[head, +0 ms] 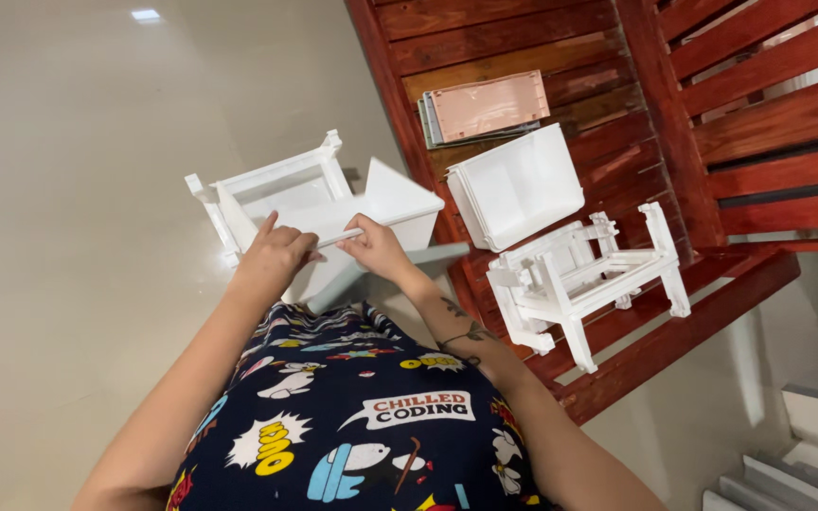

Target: The person repeatedly picks up white plastic frames and trays, inserts a rectangular insert into the frame, and places the assembled unit on a wooden bench. The person handles multiple identical units in a repetitive cycle.

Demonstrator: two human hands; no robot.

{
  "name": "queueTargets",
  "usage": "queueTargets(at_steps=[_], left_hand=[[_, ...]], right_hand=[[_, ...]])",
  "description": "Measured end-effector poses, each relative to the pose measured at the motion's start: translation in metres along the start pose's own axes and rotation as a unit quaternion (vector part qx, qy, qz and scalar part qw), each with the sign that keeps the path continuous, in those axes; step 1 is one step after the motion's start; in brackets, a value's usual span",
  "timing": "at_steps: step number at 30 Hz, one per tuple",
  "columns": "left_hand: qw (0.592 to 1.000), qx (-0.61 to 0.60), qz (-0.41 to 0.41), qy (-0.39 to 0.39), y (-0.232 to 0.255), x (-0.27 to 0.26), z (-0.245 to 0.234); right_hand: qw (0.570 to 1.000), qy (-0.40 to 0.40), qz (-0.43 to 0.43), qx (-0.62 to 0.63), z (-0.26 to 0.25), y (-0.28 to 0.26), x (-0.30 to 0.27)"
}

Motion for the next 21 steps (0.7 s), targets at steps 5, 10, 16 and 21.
queueTargets(at_steps=[5,10,16,21], left_hand=[[0.996,-0.012,-0.073,0.054,0.027,-0.035,-0.018],[0.988,-0.026,-0.101,0.113,0.038,-0.042,-0.017],[0.972,-0.074,-0.21,0.075,0.0,-0.062,0.02],[0.982,0.069,-0.172,0.046,-0.009,-0.102,0.004]], right_hand=[[0.997,0.049,0.007,0.052,0.006,0.005,-0.003],[0.986,0.158,-0.012,0.046,0.006,-0.006,0.001],[0.979,-0.003,-0.014,0.204,0.021,-0.022,0.019],[0.967,0.01,0.146,0.207,0.006,-0.009,0.036]])
Point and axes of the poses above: each hand's wrist, its own x-axis towards the middle knuckle, its own z-axis out of the palm, y = z × x, the point moved 9 cm from there along x, towards the middle knuckle, and after that the axes turned 12 degrees about z, right-handed, at the moved point
